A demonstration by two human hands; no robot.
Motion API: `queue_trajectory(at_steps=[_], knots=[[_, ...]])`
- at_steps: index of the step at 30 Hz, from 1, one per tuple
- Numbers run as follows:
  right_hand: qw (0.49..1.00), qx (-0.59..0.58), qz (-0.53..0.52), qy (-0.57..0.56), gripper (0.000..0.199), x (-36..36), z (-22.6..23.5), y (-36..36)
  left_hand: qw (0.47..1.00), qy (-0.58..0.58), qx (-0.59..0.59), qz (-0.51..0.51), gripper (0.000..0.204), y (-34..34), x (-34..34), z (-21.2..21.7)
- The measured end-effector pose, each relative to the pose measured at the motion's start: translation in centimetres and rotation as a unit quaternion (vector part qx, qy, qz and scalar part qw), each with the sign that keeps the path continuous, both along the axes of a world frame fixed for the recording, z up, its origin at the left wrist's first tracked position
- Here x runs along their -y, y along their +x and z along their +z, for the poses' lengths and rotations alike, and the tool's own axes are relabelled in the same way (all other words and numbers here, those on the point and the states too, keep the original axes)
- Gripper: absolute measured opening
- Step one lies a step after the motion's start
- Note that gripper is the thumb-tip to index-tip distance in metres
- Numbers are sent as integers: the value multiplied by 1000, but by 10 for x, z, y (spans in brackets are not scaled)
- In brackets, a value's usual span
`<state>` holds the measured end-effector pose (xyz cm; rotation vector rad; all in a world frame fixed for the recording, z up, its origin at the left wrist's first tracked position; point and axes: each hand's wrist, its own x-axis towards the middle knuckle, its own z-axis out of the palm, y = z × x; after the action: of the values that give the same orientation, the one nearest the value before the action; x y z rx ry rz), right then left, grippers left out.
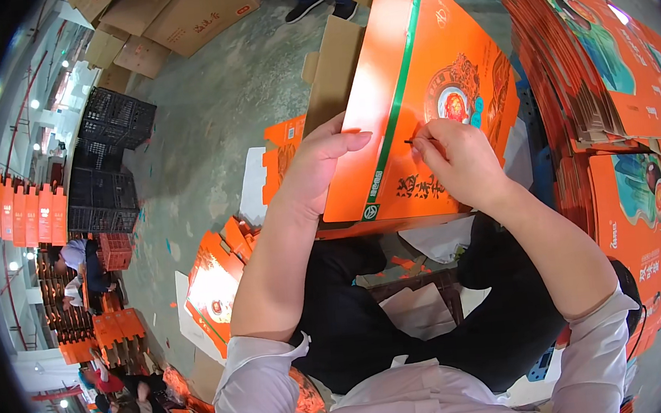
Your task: The recorder is sitting and folding cardboard gift boxes and attaching plastic handles to them in a warehouse environment.
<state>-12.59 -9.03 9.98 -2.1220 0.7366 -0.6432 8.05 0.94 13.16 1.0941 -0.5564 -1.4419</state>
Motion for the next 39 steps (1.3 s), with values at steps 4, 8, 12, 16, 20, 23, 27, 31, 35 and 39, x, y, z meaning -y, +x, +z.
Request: queue_trajectory(at_steps=[4,8,12,16,20,23,27,31,35,39], knots=[[1000,-5,-11,-5,18,-2,1,1,1000,2,9,5,48,-4,-1,0],[1000,-5,-10,0,18,-4,1,1,1000,8,13,-2,50,-14,-1,10],[996,-49,-7,-76,16,-6,1,5,1000,9,7,-18,50,-19,-2,9],[996,-42,-25,-73,13,-4,-9,4,1000,7,18,-20,48,-28,2,11],[997,-63,-14,44,15,4,-15,0,989,61,-127,-31,37,-20,12,-3],[991,-76,59,95,17,14,-44,4,987,149,-65,-4,40,-19,18,-31],[977,-177,68,93,18,14,-73,-5,963,160,164,-140,26,-24,32,-81],[974,-138,76,163,10,18,-91,-10,929,237,229,-169,36,-33,32,-87],[976,-169,85,107,8,13,-81,-1,833,72,512,-195,35,-21,34,-130],[980,-125,60,145,8,16,-92,-9,825,-8,541,-163,34,-26,43,-128]])
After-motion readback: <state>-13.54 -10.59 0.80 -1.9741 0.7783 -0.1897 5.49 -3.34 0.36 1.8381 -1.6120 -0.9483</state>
